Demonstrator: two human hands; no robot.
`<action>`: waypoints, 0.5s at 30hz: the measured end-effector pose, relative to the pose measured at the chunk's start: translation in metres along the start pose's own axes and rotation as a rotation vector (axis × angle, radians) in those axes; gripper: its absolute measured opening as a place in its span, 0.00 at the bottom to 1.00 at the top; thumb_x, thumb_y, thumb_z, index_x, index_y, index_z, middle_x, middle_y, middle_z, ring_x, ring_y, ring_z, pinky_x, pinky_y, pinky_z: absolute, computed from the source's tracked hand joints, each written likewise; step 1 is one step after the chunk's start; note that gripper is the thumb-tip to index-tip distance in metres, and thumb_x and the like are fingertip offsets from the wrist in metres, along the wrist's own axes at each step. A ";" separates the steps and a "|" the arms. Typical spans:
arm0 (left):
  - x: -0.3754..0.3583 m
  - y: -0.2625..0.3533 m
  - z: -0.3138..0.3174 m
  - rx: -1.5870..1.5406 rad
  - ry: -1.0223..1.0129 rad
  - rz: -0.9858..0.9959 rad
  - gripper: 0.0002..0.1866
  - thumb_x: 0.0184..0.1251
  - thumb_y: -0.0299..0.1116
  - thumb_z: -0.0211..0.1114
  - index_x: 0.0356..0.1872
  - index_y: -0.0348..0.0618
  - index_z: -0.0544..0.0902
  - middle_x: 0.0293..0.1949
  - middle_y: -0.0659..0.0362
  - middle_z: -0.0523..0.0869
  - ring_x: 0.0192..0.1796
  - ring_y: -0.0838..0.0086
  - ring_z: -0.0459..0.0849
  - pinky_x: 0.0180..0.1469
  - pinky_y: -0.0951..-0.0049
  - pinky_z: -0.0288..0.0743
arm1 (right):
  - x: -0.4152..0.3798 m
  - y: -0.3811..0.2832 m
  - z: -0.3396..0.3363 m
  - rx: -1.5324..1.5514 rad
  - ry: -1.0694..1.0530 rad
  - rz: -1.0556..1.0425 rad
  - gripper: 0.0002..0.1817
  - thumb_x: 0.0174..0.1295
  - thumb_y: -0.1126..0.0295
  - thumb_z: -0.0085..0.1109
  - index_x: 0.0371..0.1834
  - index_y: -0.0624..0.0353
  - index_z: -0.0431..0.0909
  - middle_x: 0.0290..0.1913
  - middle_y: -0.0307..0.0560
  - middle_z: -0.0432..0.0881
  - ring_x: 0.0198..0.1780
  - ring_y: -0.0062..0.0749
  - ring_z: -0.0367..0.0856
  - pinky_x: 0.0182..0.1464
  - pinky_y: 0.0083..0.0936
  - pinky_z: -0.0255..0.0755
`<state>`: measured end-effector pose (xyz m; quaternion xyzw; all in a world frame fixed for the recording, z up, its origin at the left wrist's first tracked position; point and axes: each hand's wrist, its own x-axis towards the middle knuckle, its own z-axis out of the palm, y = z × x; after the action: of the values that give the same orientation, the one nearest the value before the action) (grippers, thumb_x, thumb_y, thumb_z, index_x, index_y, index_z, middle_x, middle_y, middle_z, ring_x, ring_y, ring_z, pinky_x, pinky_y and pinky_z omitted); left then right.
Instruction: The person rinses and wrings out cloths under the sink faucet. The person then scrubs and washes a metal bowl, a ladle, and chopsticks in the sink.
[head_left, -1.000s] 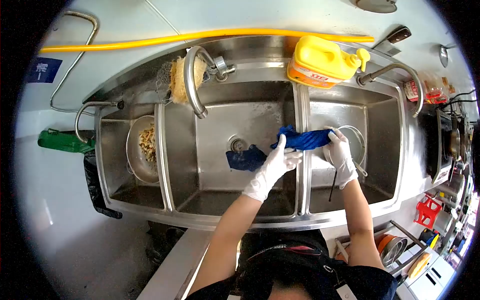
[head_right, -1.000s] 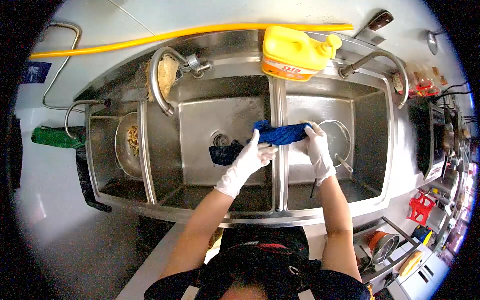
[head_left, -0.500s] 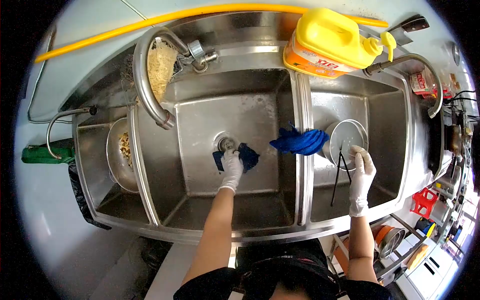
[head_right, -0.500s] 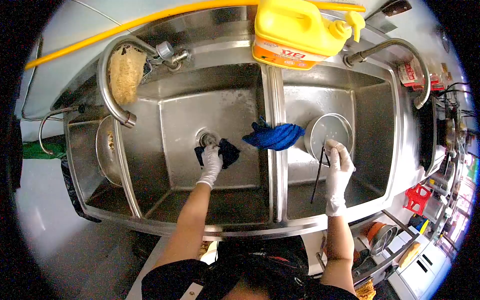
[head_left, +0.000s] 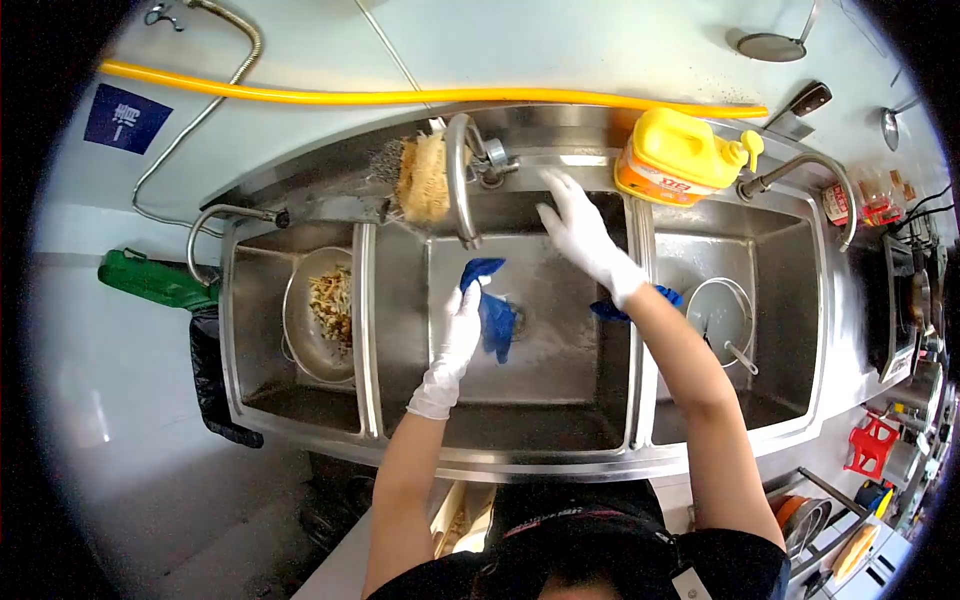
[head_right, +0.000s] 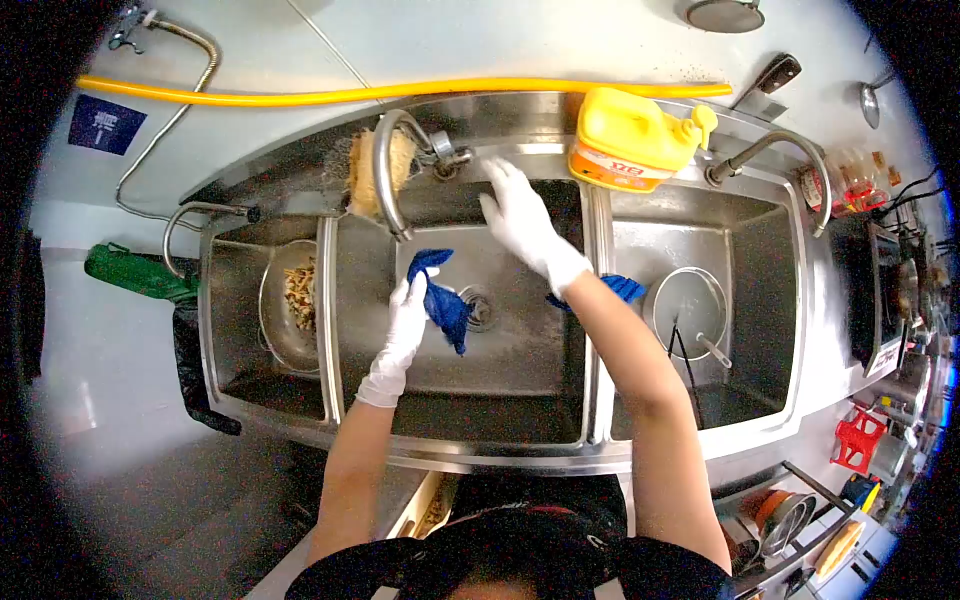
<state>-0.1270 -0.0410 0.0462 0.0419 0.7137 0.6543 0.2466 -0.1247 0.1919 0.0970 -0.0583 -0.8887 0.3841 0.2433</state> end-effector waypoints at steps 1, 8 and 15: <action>-0.003 0.028 0.003 -0.083 -0.024 -0.063 0.18 0.71 0.46 0.49 0.47 0.44 0.78 0.28 0.64 0.81 0.29 0.85 0.76 0.30 0.85 0.69 | 0.021 0.007 0.016 -0.051 0.074 -0.113 0.23 0.55 0.76 0.50 0.58 0.63 0.66 0.58 0.58 0.69 0.60 0.48 0.67 0.62 0.34 0.63; 0.021 0.073 -0.002 -0.236 -0.040 -0.198 0.18 0.70 0.44 0.52 0.49 0.40 0.76 0.25 0.65 0.76 0.23 0.84 0.74 0.23 0.83 0.69 | 0.048 0.016 0.045 -0.002 -0.041 0.081 0.17 0.56 0.79 0.43 0.49 0.63 0.75 0.51 0.59 0.76 0.56 0.50 0.72 0.60 0.34 0.65; 0.048 0.039 0.000 -0.359 -0.175 -0.143 0.11 0.69 0.31 0.51 0.46 0.36 0.76 0.37 0.54 0.83 0.35 0.72 0.83 0.37 0.75 0.78 | 0.000 0.040 0.045 -0.189 -0.183 -0.062 0.22 0.49 0.83 0.46 0.49 0.59 0.77 0.58 0.52 0.73 0.63 0.48 0.67 0.65 0.34 0.61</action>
<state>-0.1789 -0.0171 0.0688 0.0033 0.5627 0.7456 0.3569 -0.1493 0.1897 0.0420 -0.0181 -0.9409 0.2945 0.1665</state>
